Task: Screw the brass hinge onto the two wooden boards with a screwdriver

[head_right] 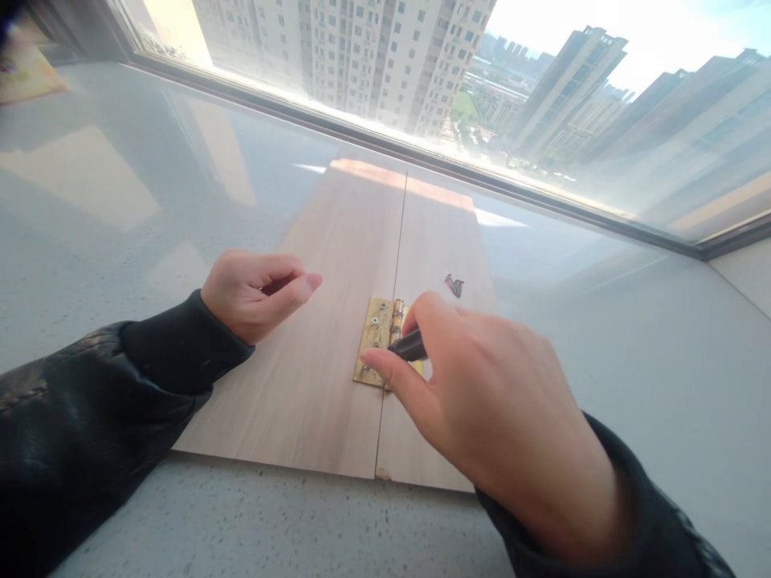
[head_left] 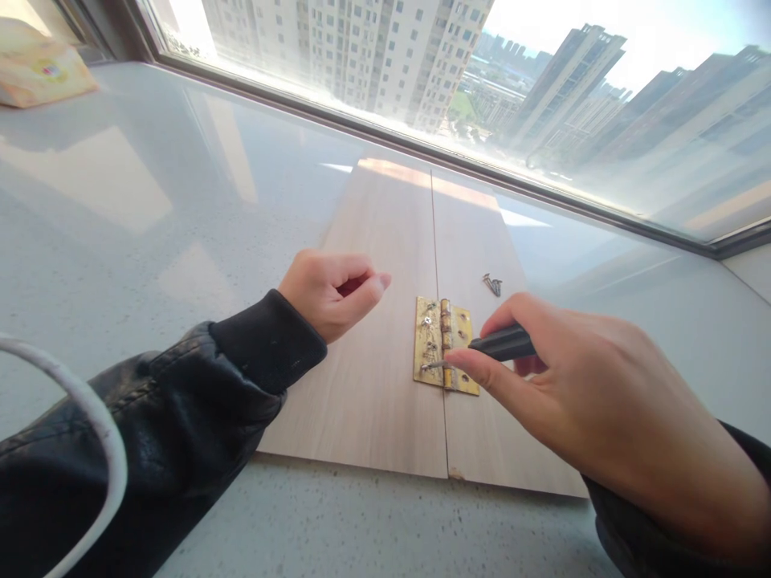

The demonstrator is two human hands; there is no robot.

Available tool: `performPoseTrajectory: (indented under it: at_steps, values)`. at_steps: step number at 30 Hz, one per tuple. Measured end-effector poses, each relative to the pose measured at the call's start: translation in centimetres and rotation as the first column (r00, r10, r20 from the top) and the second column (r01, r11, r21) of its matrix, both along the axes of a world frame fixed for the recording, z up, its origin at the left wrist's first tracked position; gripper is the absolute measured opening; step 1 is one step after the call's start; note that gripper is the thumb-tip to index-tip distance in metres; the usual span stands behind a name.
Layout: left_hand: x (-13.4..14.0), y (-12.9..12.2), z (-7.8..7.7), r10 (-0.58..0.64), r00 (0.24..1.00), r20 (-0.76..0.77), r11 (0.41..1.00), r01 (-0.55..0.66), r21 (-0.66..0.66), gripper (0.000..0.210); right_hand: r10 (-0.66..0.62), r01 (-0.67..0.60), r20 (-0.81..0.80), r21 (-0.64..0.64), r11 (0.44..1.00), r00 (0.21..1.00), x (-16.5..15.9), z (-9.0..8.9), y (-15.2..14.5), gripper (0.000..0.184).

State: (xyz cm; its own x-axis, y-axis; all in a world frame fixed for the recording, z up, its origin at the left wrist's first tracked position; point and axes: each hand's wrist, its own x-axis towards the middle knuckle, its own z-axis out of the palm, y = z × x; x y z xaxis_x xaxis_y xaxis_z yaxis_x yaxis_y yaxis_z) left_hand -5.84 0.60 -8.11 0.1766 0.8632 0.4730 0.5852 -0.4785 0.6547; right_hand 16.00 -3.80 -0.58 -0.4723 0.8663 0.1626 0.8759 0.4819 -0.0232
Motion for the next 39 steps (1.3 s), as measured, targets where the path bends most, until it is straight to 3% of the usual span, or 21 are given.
performPoseTrajectory:
  at_steps: [3, 8, 16, 22, 24, 28, 36, 39]
  values:
    - [0.0, 0.0, 0.0, 0.005, 1.000, -0.004, 1.000, -0.005, -0.001, 0.037, 0.157, -0.175, -0.127, -0.147, 0.973, 0.979, 0.5, 0.2, 0.4, 0.021]
    - [0.0, -0.1, 0.1, 0.005, 1.000, -0.005, 1.000, -0.005, -0.007, 0.037, 0.263, -0.330, -0.290, -0.213, 0.920, 0.920, 0.3, 0.2, 0.4, 0.023]
    - [0.0, 0.0, -0.1, -0.024, 0.999, 0.041, 1.000, 0.023, 0.017, 0.038, 0.249, -0.278, -0.206, -0.125, 0.953, 0.946, -0.1, 0.3, 0.7, 0.003]
    - [0.0, 0.1, -0.1, -0.026, 0.999, 0.043, 0.999, 0.024, 0.035, 0.035, 0.097, -0.108, -0.180, -0.054, 0.993, 0.979, -0.5, -0.4, 0.1, 0.017]
    - [0.0, 0.1, -0.1, -0.029, 0.999, 0.039, 0.999, 0.028, 0.040, 0.035, 0.111, -0.127, -0.146, -0.105, 0.986, 0.983, -0.2, -0.1, 0.0, 0.017]
    - [0.0, 0.0, -0.1, -0.034, 0.999, 0.040, 0.999, 0.032, 0.042, 0.036, 0.217, -0.254, -0.170, -0.241, 0.937, 0.961, 0.4, 0.7, 0.2, 0.034]
    - [0.0, 0.2, -0.1, -0.028, 0.999, 0.040, 0.999, 0.026, 0.041, 0.037, 0.231, -0.273, -0.221, -0.181, 0.945, 0.947, 0.7, 0.8, 0.3, 0.008]
    - [0.1, 0.2, -0.1, -0.024, 0.999, 0.042, 0.999, 0.022, 0.037, 0.037, 0.165, -0.195, -0.206, -0.136, 0.971, 0.965, 0.2, 0.4, 0.2, 0.005]
